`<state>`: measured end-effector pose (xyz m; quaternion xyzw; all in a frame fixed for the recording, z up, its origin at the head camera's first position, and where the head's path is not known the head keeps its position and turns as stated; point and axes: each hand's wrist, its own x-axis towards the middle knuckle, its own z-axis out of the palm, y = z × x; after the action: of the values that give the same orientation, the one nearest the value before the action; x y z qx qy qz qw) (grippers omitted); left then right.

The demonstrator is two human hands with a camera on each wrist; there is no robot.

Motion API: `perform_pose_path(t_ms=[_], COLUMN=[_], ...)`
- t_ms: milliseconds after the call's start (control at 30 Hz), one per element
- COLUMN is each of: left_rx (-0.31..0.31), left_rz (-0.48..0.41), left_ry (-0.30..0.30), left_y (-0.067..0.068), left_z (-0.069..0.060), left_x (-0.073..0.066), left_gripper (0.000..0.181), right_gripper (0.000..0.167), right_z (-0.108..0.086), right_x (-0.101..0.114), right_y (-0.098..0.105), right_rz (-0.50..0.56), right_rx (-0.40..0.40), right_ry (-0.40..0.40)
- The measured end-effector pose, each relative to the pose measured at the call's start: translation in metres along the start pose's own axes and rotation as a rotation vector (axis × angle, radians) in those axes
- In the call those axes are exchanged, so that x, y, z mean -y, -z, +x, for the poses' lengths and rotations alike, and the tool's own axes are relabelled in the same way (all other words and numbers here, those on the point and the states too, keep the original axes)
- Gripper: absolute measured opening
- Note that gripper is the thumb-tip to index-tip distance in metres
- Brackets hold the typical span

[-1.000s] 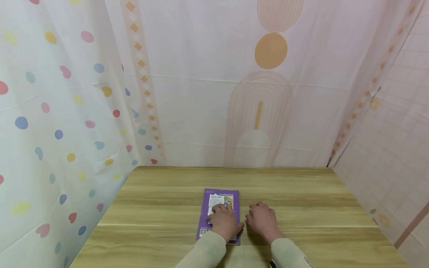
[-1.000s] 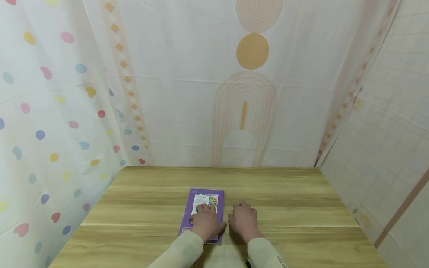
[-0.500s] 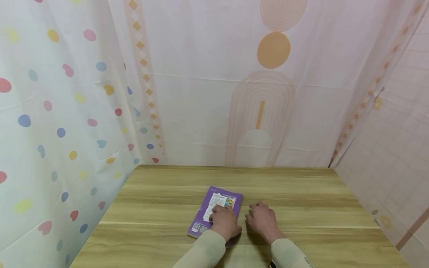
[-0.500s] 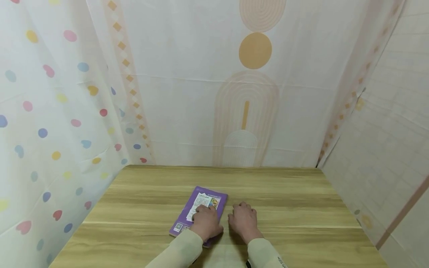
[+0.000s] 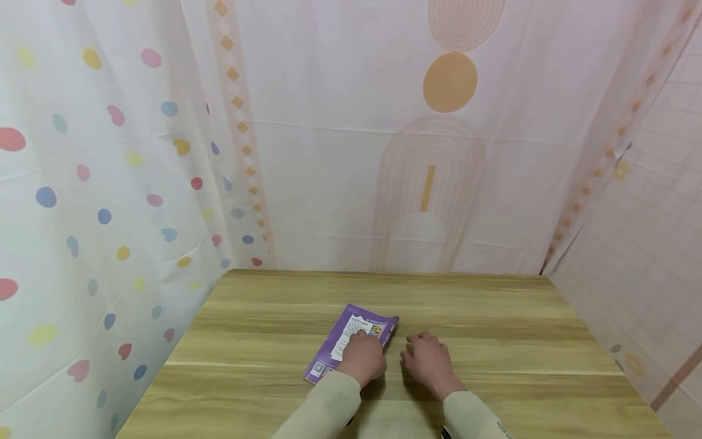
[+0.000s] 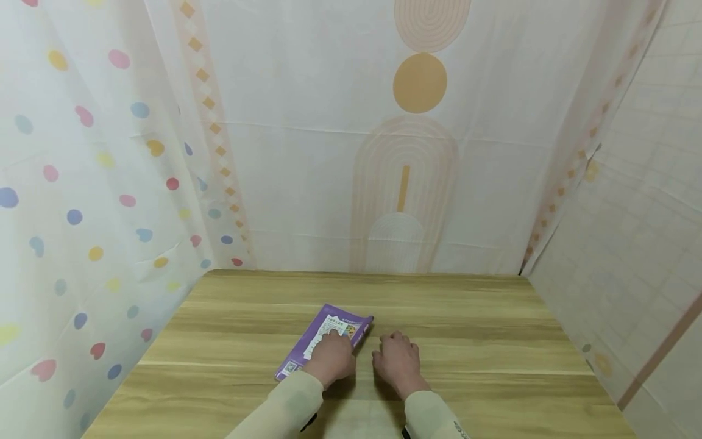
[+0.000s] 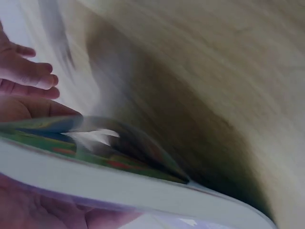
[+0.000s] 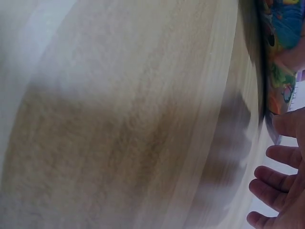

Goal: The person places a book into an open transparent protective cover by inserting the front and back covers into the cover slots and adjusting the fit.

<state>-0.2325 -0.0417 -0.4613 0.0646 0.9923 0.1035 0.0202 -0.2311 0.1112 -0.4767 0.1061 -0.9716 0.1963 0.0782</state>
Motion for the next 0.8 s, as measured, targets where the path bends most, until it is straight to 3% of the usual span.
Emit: perform_pose_path(t_ms=[300,533,667,800], left_rx=[-0.017,-0.153,-0.204,-0.206], left_rz=[-0.046,-0.033,-0.098,-0.249], left_ry=[-0.044,-0.126,-0.167,-0.193], left_y=[0.014,0.018,0.023,0.032], left_z=[-0.003,0.0,0.001,0.0], left_x=[0.001,0.001,-0.001,-0.005], left_gripper=[0.013,0.013,0.007,0.007], right_gripper=[0.035,0.029,0.028,0.032], right_z=[0.0,0.001,0.002,0.004], right_x=[0.002,0.004,0.006,0.006], right_y=[-0.005,-0.005,-0.005,-0.008], right_rz=[0.034,0.079,0.124,0.215], right_rx=[-0.003,-0.019,-0.024,-0.016], right_ry=[0.031,0.092,0.155,0.227])
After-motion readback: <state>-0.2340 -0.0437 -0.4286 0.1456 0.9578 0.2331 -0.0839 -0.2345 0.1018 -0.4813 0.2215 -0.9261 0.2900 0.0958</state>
